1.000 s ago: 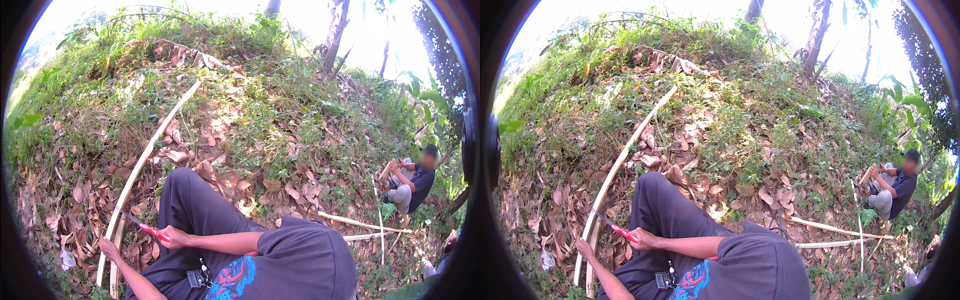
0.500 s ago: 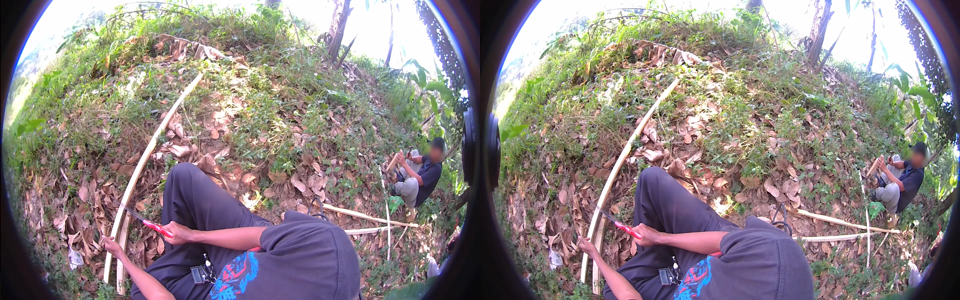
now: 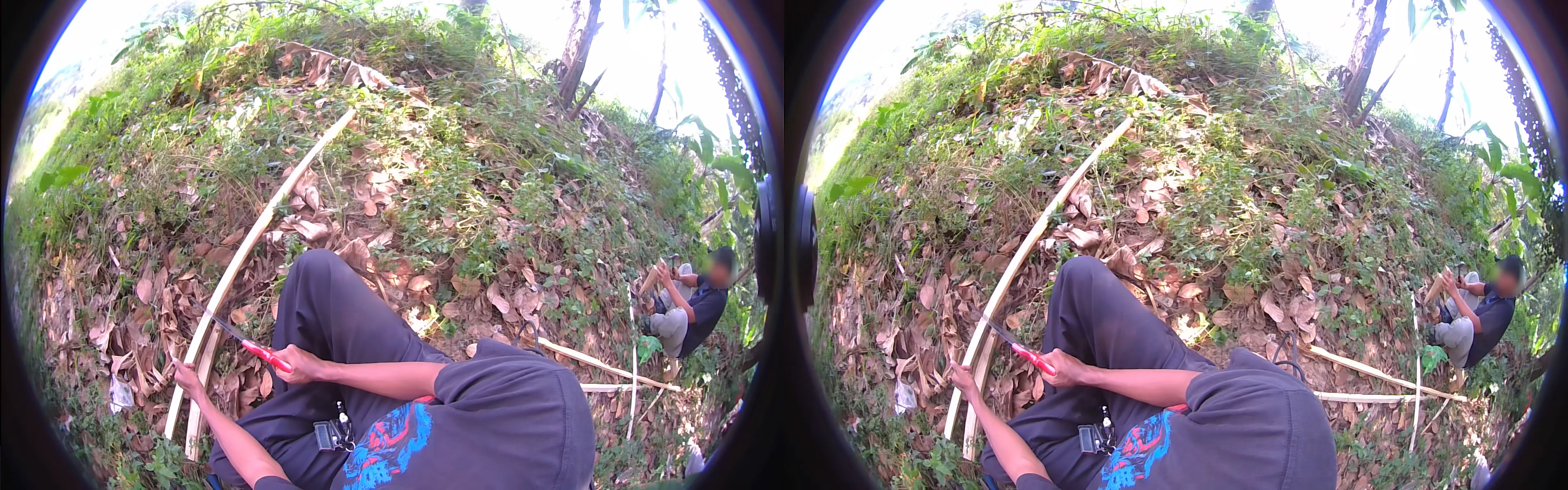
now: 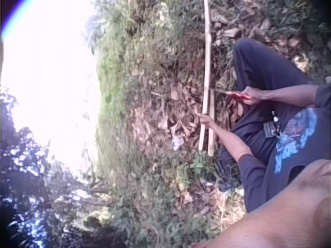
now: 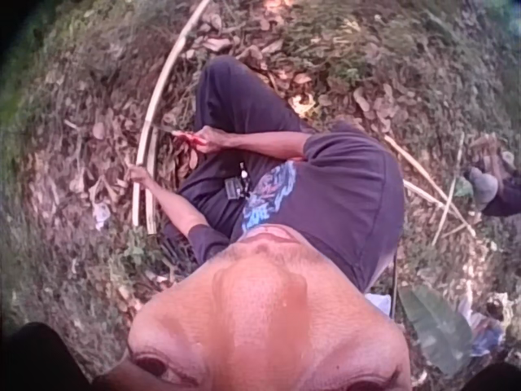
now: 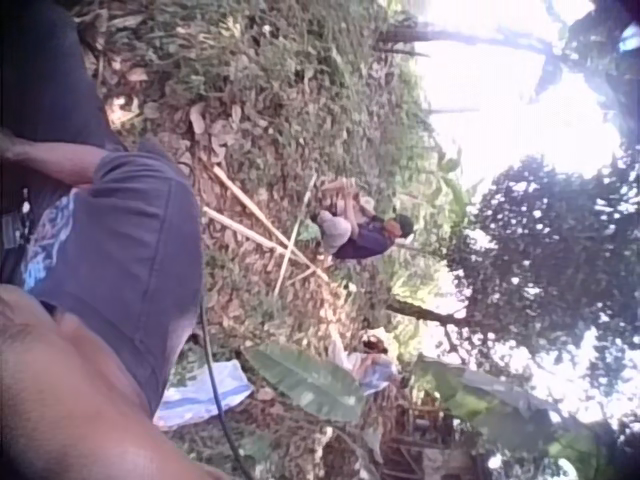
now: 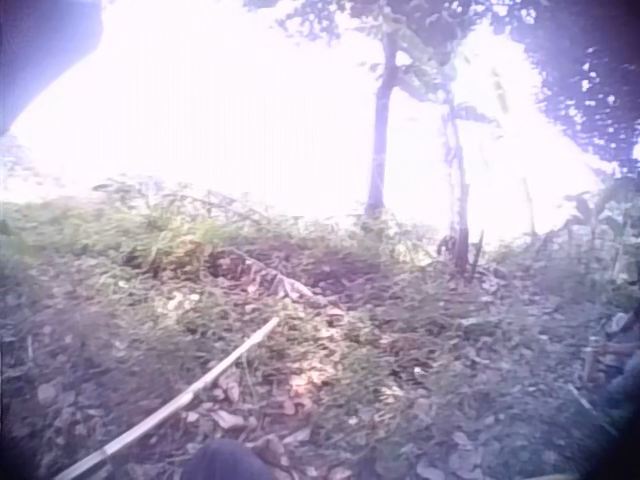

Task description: The person sits on the ground and uses a red-handled saw to cut a long bamboo pole. They hold the pole steady with their left hand while sawing with their right hand, working through the length of the pole.

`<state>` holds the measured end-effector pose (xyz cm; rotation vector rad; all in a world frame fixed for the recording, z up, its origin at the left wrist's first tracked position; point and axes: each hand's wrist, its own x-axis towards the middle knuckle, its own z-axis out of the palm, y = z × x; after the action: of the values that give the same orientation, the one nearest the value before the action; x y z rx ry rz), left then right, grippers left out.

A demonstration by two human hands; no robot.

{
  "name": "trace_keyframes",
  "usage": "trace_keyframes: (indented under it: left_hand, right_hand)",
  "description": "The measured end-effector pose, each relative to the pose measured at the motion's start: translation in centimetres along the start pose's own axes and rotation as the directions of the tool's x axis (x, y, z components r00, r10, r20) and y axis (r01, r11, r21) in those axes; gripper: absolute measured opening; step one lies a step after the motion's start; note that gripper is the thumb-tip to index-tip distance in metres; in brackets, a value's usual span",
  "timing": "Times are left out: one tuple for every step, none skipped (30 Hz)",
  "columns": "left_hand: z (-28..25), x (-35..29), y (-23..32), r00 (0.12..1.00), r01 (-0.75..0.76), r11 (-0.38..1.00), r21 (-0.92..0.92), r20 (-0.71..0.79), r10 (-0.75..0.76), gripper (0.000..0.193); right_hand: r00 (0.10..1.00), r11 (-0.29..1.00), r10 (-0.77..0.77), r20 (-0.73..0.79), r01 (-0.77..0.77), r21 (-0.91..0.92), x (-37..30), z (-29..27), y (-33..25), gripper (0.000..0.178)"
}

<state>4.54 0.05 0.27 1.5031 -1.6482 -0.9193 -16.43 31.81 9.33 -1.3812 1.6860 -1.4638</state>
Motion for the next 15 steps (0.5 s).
trace_keyframes:
  left_hand:
    - [-0.1,0.0,-0.3,0.999,-0.016,1.0,-0.013,-0.028,0.016,0.074]
    - [0.2,-0.3,0.1,1.0,-0.006,1.0,0.017,-0.016,0.006,0.075]
    - [0.5,-0.6,0.4,1.0,0.005,0.999,0.048,-0.005,-0.004,0.076]
    - [0.7,-0.8,0.8,1.0,0.014,0.997,0.078,0.006,-0.015,0.077]
    - [0.4,-0.7,0.9,0.998,0.049,0.994,0.099,0.028,-0.053,0.079]
    - [0.3,-0.6,1.0,0.999,0.047,0.993,0.111,0.014,-0.049,0.079]
    - [0.3,-0.6,1.1,0.999,0.044,0.991,0.123,0.0,-0.045,0.079]
    - [0.2,-0.5,1.0,0.999,0.042,0.99,0.136,-0.015,-0.041,0.079]
    - [0.1,-0.4,0.8,0.998,0.051,0.989,0.138,-0.028,-0.048,0.079]
    - [0.0,-0.3,0.7,0.998,0.06,0.988,0.139,-0.041,-0.055,0.079]
    - [0.2,-0.3,0.8,0.997,0.067,0.988,0.139,-0.047,-0.061,0.079]
    - [0.2,-0.3,0.8,0.998,0.059,0.988,0.144,-0.035,-0.054,0.078]
    - [0.2,-0.5,0.8,0.999,0.051,0.988,0.148,-0.023,-0.048,0.076]
    - [0.2,-0.6,0.9,0.999,0.042,0.987,0.153,-0.011,-0.041,0.075]
    - [0.2,-0.8,1.0,1.0,0.026,0.988,0.15,-0.014,-0.024,0.073]
  right_hand:
    - [1.0,1.0,-0.006,0.004,0.006,0.002,0.0,0.1,0.1,0.015]
    - [1.0,1.0,-0.005,0.001,0.005,-0.002,-0.1,0.0,0.3,0.015]
    - [1.0,1.0,0.011,0.007,-0.012,0.018,-0.2,-0.1,0.5,0.015]
    - [1.0,0.999,0.027,0.012,-0.028,0.038,-0.3,-0.2,0.8,0.014]
    - [0.999,0.997,0.037,0.024,-0.038,0.062,-0.2,-0.2,0.6,0.014]
    - [0.998,0.997,0.052,0.028,-0.054,0.049,-0.2,-0.2,0.4,0.014]
    - [0.997,0.997,0.068,0.031,-0.069,0.035,-0.2,-0.2,0.3,0.014]
    - [0.996,0.996,0.083,0.036,-0.084,0.023,-0.2,-0.1,0.0,0.014]
    - [0.996,0.996,0.08,0.031,-0.081,0.027,-0.1,-0.1,-0.2,0.014]
    - [0.997,0.996,0.078,0.026,-0.079,0.031,0.0,0.0,-0.4,0.014]
    - [0.997,0.996,0.079,0.014,-0.08,0.031,-0.1,0.0,-0.4,0.014]
    - [0.997,0.997,0.074,0.013,-0.075,0.029,-0.1,0.0,-0.3,0.015]
    - [0.998,0.997,0.069,0.013,-0.069,0.028,-0.1,-0.1,-0.2,0.015]
    - [0.998,0.998,0.064,0.012,-0.064,0.027,-0.1,-0.1,0.0,0.015]
    - [0.998,0.998,0.065,0.011,-0.065,0.025,-0.2,-0.1,0.1,0.015]
